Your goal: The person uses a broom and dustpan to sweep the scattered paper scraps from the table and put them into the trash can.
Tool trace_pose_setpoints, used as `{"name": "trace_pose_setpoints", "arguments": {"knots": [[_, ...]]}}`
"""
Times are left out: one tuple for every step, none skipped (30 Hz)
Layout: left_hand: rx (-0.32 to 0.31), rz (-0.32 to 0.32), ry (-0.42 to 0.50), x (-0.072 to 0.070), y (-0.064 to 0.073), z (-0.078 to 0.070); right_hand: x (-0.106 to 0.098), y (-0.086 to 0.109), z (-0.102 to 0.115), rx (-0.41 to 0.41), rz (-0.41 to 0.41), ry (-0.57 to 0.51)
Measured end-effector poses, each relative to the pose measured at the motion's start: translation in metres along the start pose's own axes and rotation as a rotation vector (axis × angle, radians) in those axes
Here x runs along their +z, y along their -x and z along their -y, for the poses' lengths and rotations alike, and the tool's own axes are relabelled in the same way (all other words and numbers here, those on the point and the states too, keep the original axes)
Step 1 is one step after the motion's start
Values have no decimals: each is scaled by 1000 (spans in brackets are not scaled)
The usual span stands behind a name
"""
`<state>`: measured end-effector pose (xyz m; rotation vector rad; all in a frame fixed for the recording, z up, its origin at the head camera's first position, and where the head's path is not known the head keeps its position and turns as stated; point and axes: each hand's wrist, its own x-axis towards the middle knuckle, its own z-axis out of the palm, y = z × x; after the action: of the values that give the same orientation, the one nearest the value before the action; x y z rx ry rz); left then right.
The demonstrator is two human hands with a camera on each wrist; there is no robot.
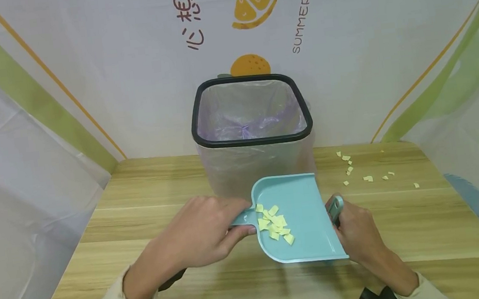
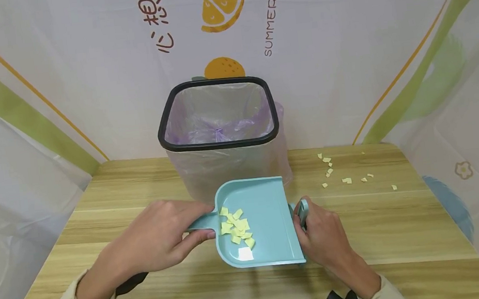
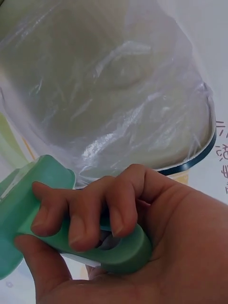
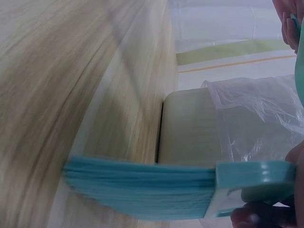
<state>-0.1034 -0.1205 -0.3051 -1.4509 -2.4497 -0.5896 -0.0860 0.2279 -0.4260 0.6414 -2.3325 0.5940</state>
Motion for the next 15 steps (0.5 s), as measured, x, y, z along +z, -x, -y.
{"name": "trace_pose_setpoints", "arguments": {"knots": [[5, -4, -1, -1, -1, 0, 0, 0, 0, 0, 2, -1], [8, -7, -4, -2, -2, 0, 0, 0, 0, -1, 5, -4], [11, -10, -8, -3, -2, 0, 0, 0, 0, 0, 10, -8], [12, -11, -11, -5, -3, 0, -1, 0, 0, -1, 16, -6], [14, -12, -13, -6, -4, 0, -1, 0, 0, -2, 24, -6], [14, -13, -16, -8, -5, 0, -2, 0, 1, 0, 31, -7], [13, -12, -17, -9, -5, 0, -2, 0, 1, 0, 37, -7], [12, -12, -16, -11, -6, 0, -2, 0, 1, 2, 41, -6], [13, -12, -14, -13, -7, 0, -2, 1, 1, 2, 44, 1], [14, -13, -11, -15, -9, 0, -2, 1, 2, 2, 46, 5], [17, -16, -7, -18, -10, 0, -2, 1, 2, 2, 47, 6], [19, -18, -7, -20, -12, -1, -2, 1, 2, -1, 46, 9], [23, -21, -4, -22, -14, -1, -2, 0, 2, -6, 44, 11], [24, -20, -3, -25, -15, -2, -2, 0, 2, -14, 41, 14], [24, -21, -3, -28, -17, -2, -2, 0, 2, -23, 38, 18]]}}
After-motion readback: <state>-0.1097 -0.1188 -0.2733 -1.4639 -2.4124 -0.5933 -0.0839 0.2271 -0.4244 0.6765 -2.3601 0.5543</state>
